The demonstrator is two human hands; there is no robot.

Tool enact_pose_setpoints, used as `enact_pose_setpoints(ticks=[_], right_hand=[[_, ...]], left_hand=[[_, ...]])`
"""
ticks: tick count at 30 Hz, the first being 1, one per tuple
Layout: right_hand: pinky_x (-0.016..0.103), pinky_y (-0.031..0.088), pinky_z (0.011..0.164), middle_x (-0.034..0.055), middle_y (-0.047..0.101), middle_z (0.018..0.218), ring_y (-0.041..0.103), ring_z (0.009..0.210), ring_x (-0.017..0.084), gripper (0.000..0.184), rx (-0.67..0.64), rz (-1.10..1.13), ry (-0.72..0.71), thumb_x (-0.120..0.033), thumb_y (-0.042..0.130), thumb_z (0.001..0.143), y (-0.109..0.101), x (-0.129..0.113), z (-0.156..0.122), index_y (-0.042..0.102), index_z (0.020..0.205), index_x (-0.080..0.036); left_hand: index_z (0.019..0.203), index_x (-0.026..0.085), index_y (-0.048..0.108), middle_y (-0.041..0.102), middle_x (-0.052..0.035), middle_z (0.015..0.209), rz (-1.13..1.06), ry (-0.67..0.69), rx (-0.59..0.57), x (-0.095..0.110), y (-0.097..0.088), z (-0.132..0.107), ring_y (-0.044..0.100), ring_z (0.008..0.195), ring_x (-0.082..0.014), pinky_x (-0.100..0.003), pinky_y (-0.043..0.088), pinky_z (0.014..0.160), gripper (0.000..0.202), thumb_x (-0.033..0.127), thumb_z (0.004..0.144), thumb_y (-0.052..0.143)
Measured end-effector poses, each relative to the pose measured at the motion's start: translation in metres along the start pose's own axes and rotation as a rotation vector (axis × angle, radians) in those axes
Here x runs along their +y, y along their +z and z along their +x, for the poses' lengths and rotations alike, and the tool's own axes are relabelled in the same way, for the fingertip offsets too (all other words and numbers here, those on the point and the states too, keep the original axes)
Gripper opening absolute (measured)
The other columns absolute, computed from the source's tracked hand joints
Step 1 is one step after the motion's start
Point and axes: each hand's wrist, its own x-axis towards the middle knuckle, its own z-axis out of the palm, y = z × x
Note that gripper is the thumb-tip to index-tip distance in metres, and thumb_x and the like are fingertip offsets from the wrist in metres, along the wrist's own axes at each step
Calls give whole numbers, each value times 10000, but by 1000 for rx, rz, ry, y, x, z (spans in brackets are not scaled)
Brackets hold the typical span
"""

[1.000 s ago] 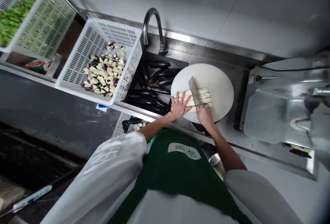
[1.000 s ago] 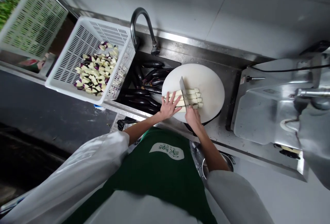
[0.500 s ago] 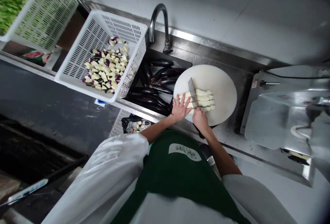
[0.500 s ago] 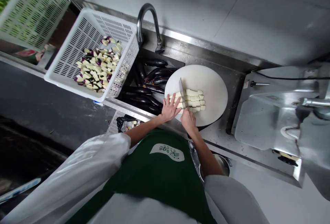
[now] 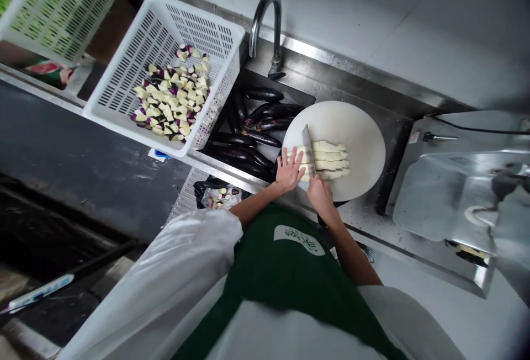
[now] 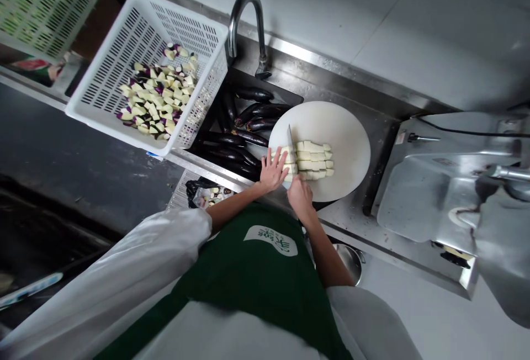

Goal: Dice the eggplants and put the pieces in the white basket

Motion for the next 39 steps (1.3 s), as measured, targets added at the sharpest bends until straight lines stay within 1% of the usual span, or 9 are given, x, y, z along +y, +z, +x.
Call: enact_pose_setpoints(ticks=[5, 10, 14, 19, 23, 27, 30, 34, 39], right_hand=[[302, 494, 844, 200, 736, 1112, 716, 1036, 253, 328, -6, 12, -11, -238, 322, 1074, -4, -1, 17, 544, 1259, -84], [316, 487, 799, 206, 740, 1051, 727, 982, 276, 355, 78, -34, -23, -274, 269, 1089, -17, 5, -6, 535, 1232, -87], [310, 490, 801, 188, 748, 1024, 736, 970, 270, 345, 40, -49, -45, -260, 280, 1088, -6, -4, -20, 515, 1270, -84], [293, 489, 837, 209, 730, 1111, 719, 1057, 260, 308, 6, -22, -26, -223, 347, 1074, 10, -18, -1, 524, 1272, -67], [295, 481, 830, 206, 729, 1103, 720, 1033, 257, 315, 32, 19, -17, -253, 322, 1090, 5, -17, 11, 556, 1219, -87], [296, 473, 794, 211, 735, 1046, 727, 979, 263, 325, 78, 4, -17, -270, 317, 1094, -7, -16, 2, 568, 1198, -91], [304, 473, 764, 212, 738, 992, 733, 930, 272, 358, 117, -10, -17, -276, 291, 1098, -6, -22, -9, 567, 1207, -76], [297, 475, 776, 202, 741, 1009, 733, 938, 259, 323, 62, -4, -56, -249, 316, 1090, 7, -30, -10, 572, 1202, -86], [309, 480, 808, 219, 730, 1063, 724, 990, 264, 339, 61, 45, -36, -239, 313, 1087, 20, -35, 6, 573, 1219, -66]], left_hand=[[1679, 242, 183, 80, -40, 1753, -27, -19, -5, -2, 0, 0, 9, 1602, -416, -681, 261, 1211, 695, 536, 1058, 283], [1688, 190, 88, 18, -92, 1751, -94, -139, 76, -7, -1, -8, -9, 1616, -347, -645, 259, 1221, 706, 488, 1068, 248], [1684, 150, 62, 34, -113, 1747, -102, -121, 63, -8, 4, -10, 32, 1624, -272, -590, 237, 1250, 684, 424, 1076, 214], [1682, 156, 96, 111, -84, 1744, -104, -54, 12, -4, 8, -4, 72, 1623, -246, -550, 237, 1266, 659, 384, 1074, 209], [1686, 184, 71, 121, -82, 1742, -186, -65, 29, -6, 12, -4, 80, 1622, -244, -579, 209, 1266, 670, 409, 1074, 225], [1684, 243, -35, 81, -83, 1748, -419, -158, 171, -16, 15, -12, 72, 1623, -227, -571, 199, 1263, 677, 451, 1083, 199], [1682, 255, -55, 67, -81, 1751, -528, -215, 271, -22, 18, -16, 70, 1624, -216, -538, 203, 1265, 665, 435, 1087, 181], [1686, 259, -13, 89, -69, 1749, -522, -190, 224, -20, 25, -12, 75, 1623, -230, -564, 186, 1266, 661, 429, 1081, 191], [1687, 260, 57, 125, -68, 1745, -492, -120, 141, -18, 34, -5, 92, 1621, -251, -609, 195, 1251, 644, 408, 1076, 197]])
